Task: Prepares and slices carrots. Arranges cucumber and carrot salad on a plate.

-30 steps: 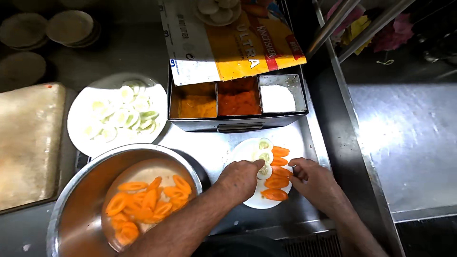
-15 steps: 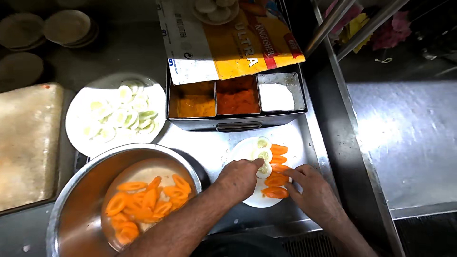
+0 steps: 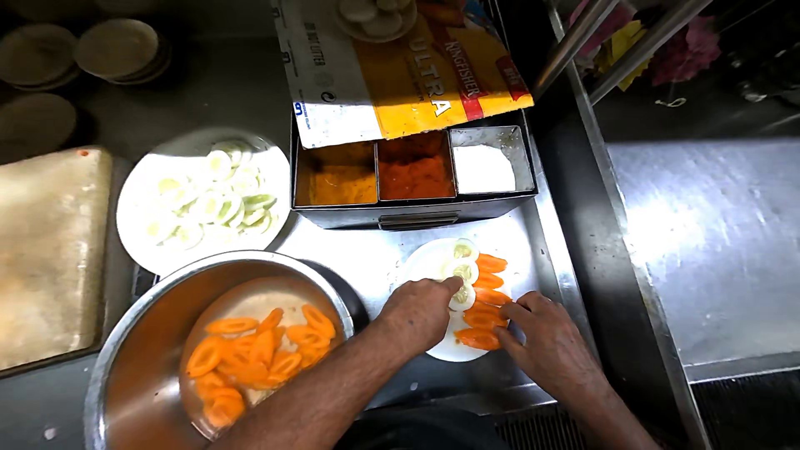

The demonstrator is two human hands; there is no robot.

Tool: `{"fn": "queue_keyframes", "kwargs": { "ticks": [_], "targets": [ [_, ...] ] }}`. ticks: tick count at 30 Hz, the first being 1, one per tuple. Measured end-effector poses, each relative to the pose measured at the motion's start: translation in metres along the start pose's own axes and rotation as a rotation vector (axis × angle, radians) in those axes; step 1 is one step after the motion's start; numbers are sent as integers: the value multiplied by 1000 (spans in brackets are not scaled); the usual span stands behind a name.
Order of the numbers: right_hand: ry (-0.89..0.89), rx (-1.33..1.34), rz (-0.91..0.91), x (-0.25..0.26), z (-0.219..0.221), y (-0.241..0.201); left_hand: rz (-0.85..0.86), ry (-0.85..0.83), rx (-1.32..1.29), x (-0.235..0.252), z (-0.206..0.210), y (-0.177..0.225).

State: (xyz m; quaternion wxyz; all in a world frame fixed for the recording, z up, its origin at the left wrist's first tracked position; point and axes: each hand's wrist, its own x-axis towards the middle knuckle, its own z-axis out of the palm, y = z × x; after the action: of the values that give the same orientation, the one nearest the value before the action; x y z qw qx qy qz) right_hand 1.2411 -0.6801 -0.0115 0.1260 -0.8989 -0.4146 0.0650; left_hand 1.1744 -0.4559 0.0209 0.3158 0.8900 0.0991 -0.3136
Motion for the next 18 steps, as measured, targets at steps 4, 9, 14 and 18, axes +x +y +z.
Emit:
{"fn": "queue_keyframes", "kwargs": {
  "ticks": [4, 9, 14, 18],
  "targets": [
    [19, 42, 20, -5, -3, -2, 6, -1, 6, 0, 0, -1],
    [85, 222, 175, -10, -11, -12, 83, 55, -194, -7, -6, -10],
    [134, 552, 205, -5, -8, -20, 38, -50, -611, -24, -15, -17],
    [90, 637, 248, 4, -2, -27, 26, -34, -654, -30, -9, -20]
  ]
}}
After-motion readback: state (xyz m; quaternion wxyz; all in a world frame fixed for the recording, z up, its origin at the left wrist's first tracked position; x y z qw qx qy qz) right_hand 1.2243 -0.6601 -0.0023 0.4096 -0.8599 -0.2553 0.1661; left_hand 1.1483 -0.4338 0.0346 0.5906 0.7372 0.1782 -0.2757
